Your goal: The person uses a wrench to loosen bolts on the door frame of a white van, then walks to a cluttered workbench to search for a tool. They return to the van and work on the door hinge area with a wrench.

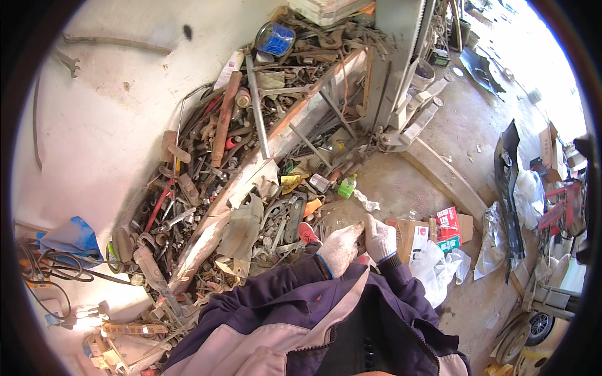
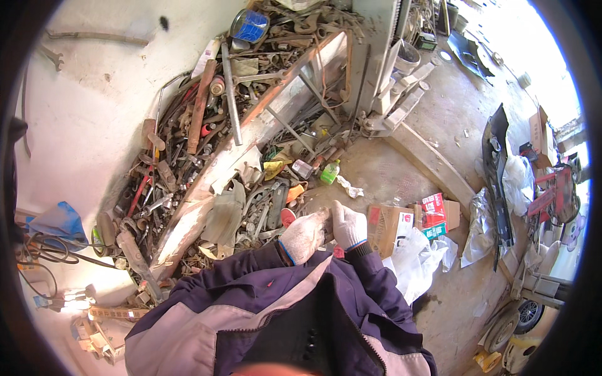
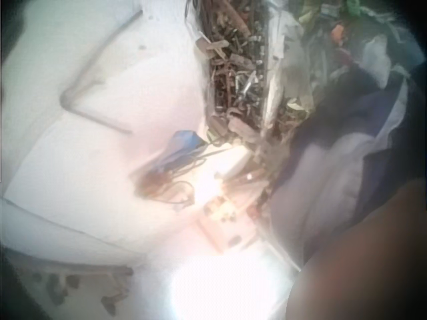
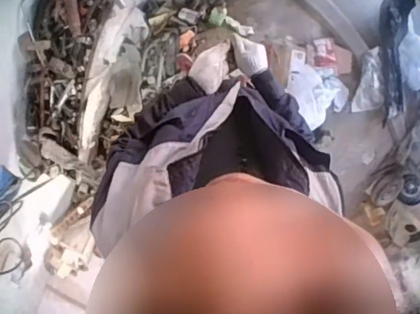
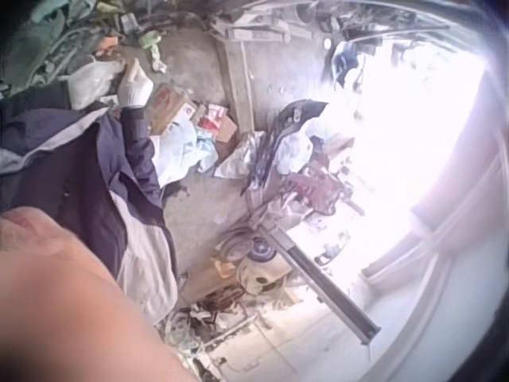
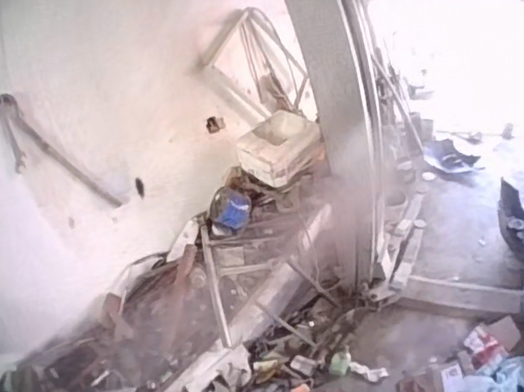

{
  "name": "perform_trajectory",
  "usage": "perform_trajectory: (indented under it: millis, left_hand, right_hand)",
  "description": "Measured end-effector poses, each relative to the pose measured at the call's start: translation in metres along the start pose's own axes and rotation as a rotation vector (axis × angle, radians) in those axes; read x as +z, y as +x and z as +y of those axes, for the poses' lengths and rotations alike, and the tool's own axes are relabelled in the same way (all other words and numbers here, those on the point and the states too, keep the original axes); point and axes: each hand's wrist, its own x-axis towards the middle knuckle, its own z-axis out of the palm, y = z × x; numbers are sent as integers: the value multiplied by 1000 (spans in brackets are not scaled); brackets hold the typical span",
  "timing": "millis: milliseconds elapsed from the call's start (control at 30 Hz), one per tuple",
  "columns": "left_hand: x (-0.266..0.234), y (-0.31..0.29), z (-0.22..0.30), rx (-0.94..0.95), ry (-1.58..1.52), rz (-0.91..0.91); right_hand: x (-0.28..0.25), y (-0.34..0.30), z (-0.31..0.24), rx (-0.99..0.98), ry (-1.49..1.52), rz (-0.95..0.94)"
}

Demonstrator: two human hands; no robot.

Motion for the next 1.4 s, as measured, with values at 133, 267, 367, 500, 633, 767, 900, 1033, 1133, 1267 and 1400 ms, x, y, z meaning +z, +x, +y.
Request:
perform_trajectory:
  millis: [133,267,367,500,633,767,900,1033,1133,1267,1400]
  left_hand:
    - [10,3,-26,49,405,-50]
    - [27,-6,-50,252,653,-66]
    - [29,-12,-51,416,1053,-125]
    - [20,-14,-56,82,630,-248]
    - [10,-17,-62,-195,-249,-287]
    - [14,-15,-56,-77,-52,-185]
    - [27,6,-51,-47,-141,-248]
    - [23,21,-57,-94,-226,-382]
    - [12,31,-55,177,35,-404]
    - [14,35,-41,72,170,-280]
    - [27,25,-8,-108,13,-93]
  right_hand:
    - [-21,-19,19,58,-28,42]
    - [-32,-37,30,17,-87,113]
    - [-36,-45,39,23,-71,131]
    - [-43,-55,55,75,14,187]
    - [-43,-71,55,409,230,180]
    - [-63,-84,50,767,662,100]
    - [-73,-94,41,589,679,-21]
    - [-46,-85,26,589,572,55]
    - [-29,-70,16,767,646,116]
    - [-13,-60,17,522,254,176]
    - [2,-66,45,540,421,194]
